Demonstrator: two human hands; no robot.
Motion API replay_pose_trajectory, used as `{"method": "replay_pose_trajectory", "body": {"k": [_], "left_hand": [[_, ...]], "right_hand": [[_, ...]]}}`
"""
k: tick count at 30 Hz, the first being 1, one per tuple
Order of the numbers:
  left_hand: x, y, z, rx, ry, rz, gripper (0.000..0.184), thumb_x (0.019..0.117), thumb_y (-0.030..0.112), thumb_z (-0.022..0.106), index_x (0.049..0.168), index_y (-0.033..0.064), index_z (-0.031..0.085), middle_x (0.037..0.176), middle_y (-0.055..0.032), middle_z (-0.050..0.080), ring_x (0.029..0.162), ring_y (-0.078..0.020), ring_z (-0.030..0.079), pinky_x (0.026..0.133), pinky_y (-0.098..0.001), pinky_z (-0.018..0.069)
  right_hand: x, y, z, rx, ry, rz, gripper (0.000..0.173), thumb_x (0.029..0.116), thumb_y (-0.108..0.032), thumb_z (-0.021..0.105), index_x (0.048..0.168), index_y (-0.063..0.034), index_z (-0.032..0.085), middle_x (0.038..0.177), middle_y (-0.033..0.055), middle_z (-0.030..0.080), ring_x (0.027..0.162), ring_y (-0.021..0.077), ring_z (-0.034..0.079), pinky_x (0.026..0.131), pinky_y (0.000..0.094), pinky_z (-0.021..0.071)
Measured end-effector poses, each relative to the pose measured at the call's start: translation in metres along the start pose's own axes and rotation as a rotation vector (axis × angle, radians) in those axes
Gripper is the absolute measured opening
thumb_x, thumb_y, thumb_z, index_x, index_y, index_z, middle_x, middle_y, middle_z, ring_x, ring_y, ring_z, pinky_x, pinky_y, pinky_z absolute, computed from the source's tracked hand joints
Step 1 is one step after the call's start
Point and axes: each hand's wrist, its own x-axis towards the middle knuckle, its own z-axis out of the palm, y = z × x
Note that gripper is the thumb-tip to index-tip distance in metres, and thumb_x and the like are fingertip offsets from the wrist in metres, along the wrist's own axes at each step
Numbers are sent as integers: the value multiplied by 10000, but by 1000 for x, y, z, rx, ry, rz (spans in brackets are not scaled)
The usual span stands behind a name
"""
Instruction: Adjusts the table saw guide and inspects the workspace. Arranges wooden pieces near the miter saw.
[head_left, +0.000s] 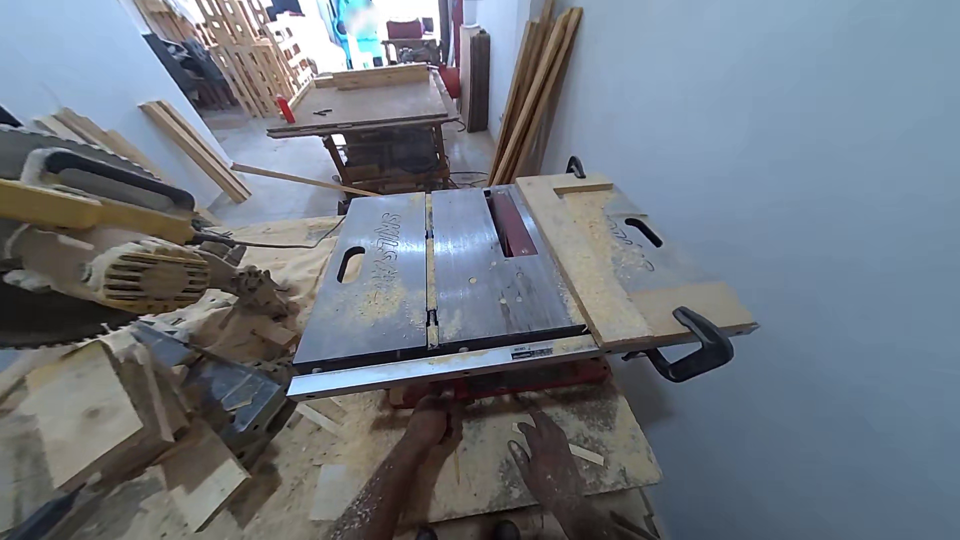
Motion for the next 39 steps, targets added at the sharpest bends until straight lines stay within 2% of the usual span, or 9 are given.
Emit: {"method": "replay_pose_trajectory", "body": {"k": [11, 15, 23, 29, 36, 39], "left_hand": [[1, 1, 0, 15, 12, -2, 481, 1112, 439, 378, 1043, 22, 607, 714, -80, 600, 575, -193, 615, 559, -350, 558], [2, -1, 0, 44, 27, -11, 505, 1107, 456, 381, 1072, 14, 625, 748, -96, 618, 611, -208, 628, 601, -378, 570], [0, 0, 3, 9, 51, -25, 482, 1108, 443, 390, 1081, 15, 611, 734, -96, 614, 596, -208, 629, 578, -369, 570], [4, -3, 4, 57, 62, -2, 490, 1109, 444, 385, 1045, 19, 621, 708, -92, 615, 578, -209, 627, 563, -369, 566], [2, -3, 11, 57, 93, 7, 527, 1118, 433, 348, 983, 28, 658, 730, -86, 673, 634, -209, 681, 641, -392, 603], [-8, 8, 9, 39, 64, -6, 465, 1118, 386, 383, 1037, 17, 653, 759, -92, 686, 636, -204, 690, 636, -379, 609]], "right_hand": [[2, 0, -1, 6, -40, 20, 597, 1019, -627, 391, 1319, -204, 686, 1582, 82, 474, 1483, 281, 410, 1220, 471, 330], [2, -1, -1, 22, -24, 15, 587, 1013, -619, 418, 1303, -192, 696, 1563, 92, 497, 1468, 289, 433, 1210, 484, 347], [3, -2, -5, 38, -77, 28, 608, 1019, -631, 391, 1334, -193, 672, 1587, 93, 466, 1491, 291, 398, 1228, 495, 309], [3, -2, -5, 25, -62, 22, 601, 1013, -630, 403, 1318, -194, 681, 1590, 86, 463, 1488, 282, 403, 1218, 486, 330], [1, -1, -5, 4, -44, 15, 590, 1014, -626, 406, 1309, -203, 691, 1576, 79, 482, 1482, 280, 414, 1216, 486, 334], [1, -1, 0, -3, -15, 2, 580, 1009, -618, 426, 1293, -196, 704, 1569, 86, 490, 1470, 292, 429, 1214, 478, 342]]}}
